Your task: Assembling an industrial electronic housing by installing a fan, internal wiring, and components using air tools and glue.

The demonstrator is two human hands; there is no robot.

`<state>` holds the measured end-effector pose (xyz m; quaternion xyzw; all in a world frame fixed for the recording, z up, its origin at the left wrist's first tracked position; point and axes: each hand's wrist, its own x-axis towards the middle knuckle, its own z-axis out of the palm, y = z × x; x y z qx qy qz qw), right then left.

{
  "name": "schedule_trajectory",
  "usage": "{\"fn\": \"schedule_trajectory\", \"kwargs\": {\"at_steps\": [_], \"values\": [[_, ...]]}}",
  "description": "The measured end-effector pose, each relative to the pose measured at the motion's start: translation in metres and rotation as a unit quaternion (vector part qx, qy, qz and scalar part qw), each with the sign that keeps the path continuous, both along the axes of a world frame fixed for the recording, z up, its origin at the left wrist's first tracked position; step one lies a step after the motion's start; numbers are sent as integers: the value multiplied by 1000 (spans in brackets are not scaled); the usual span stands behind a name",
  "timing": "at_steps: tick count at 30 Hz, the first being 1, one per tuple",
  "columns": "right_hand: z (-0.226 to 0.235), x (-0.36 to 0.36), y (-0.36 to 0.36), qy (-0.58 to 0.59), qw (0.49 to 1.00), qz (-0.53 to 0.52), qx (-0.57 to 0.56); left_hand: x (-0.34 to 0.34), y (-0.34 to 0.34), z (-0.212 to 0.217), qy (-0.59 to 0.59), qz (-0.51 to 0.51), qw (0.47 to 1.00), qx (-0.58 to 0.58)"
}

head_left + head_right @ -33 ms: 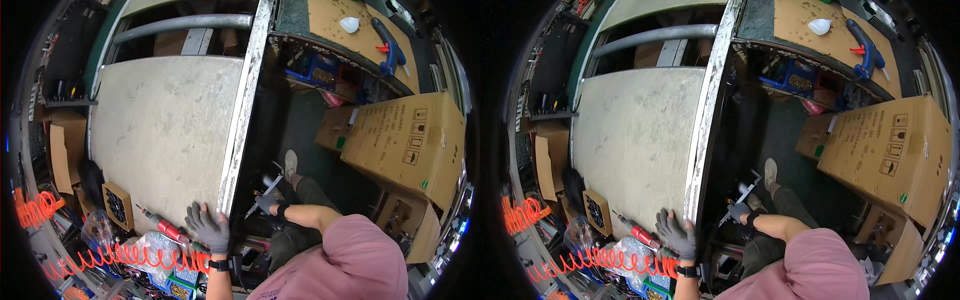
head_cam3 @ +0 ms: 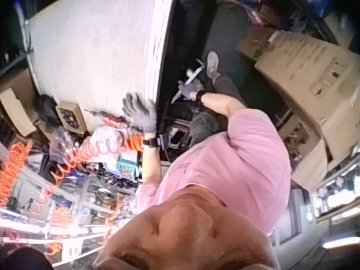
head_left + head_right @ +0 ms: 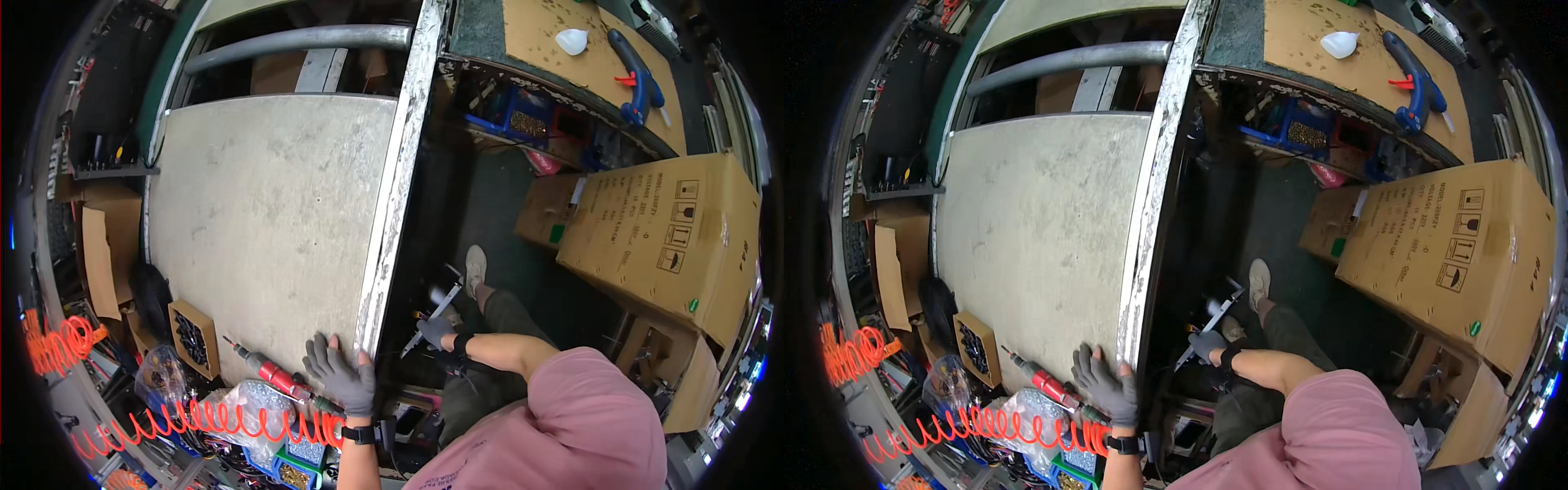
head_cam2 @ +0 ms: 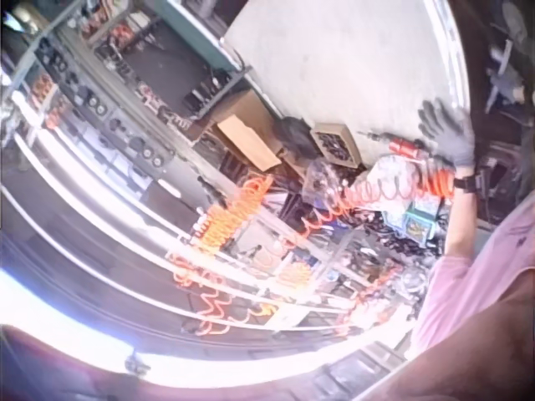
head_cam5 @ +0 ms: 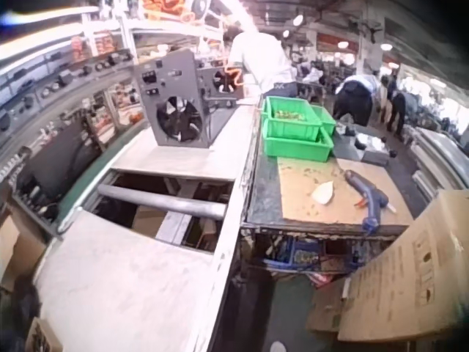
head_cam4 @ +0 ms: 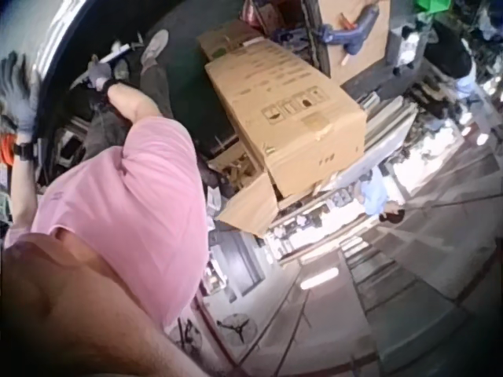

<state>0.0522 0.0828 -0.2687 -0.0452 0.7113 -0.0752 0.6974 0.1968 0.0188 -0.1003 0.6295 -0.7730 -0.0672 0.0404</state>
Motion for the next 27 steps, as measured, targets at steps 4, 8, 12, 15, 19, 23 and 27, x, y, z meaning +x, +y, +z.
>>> {"fn": "schedule_trajectory", "kwargs": {"at_steps": [4, 8, 12, 15, 19, 23, 27], "values": [[-20, -11, -19, -2, 996, 85, -14, -3, 0, -1, 0, 0, 1000, 3], [-46, -7, -14, 92, 980, 142, -104, -5, -2, -1, -3, 1, 1000, 0], [-68, -22, -43, 143, 948, 224, -177, -1, -1, -1, 12, 10, 1000, -8], [-137, -21, -40, 174, 839, 334, -393, -5, -2, -2, 2, 14, 1000, 0], [-158, -4, -77, 149, 816, 374, -415, -6, 0, 2, -28, 29, 999, 20], [-188, 18, -96, 111, 782, 417, -449, -4, 3, 3, -56, 10, 998, 36], [-209, 42, -110, 68, 745, 466, -473, -4, 2, -4, -19, 19, 1000, 17]]}}
